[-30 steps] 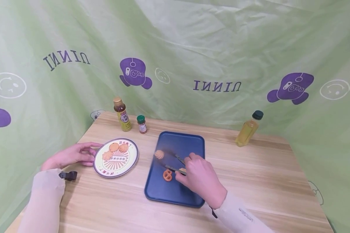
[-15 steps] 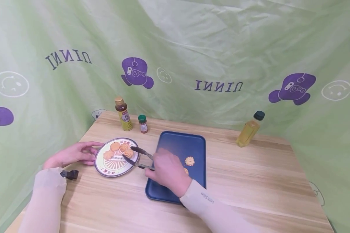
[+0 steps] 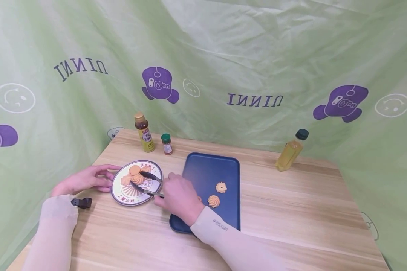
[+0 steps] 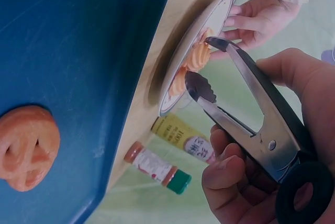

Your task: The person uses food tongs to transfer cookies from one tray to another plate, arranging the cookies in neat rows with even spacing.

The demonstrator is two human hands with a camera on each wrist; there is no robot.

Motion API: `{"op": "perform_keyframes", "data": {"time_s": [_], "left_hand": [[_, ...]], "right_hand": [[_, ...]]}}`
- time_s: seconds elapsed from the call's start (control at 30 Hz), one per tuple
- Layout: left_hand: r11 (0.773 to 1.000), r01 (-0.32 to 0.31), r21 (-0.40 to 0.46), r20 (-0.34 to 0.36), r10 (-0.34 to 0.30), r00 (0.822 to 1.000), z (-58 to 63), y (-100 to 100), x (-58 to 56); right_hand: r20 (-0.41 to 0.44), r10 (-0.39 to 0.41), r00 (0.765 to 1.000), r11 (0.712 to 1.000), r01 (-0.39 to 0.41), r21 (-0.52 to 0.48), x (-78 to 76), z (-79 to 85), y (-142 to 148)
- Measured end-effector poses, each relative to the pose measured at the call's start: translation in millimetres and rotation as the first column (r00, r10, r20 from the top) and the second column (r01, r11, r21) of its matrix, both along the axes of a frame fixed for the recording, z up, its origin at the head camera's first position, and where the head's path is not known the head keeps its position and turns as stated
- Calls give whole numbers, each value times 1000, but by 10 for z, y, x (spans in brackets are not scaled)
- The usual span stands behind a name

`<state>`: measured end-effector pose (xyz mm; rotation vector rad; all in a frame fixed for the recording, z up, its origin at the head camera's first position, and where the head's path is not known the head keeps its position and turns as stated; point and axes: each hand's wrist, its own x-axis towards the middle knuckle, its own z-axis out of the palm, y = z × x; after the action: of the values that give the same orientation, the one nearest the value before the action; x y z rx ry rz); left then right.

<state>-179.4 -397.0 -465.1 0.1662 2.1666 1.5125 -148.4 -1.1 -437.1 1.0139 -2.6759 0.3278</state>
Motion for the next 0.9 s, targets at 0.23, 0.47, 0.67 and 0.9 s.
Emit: {"op": "perform_keyframes", "data": {"time_s": [0.23,0.47,0.67,0.9], "left_hand": [[1000,1,-6,-2,-1,1000,8,6,-1],[1000,9,-7,-14,-9,1000,0,0,-8],[1000,8,-7,-7,-8,1000,-6,-7,-5],[1000,4,3,-2,-4,1000,-8,-9,9]], "right_hand": [[-34,-4,999,1000,4,18,15,3,-34],[-30,-6,1000,1000,7,25,37,10,-29],[-40,-7,999,1000,8,28,46,12,-32],[-47,0,999,1000,1,27,60,44,-9]]}}
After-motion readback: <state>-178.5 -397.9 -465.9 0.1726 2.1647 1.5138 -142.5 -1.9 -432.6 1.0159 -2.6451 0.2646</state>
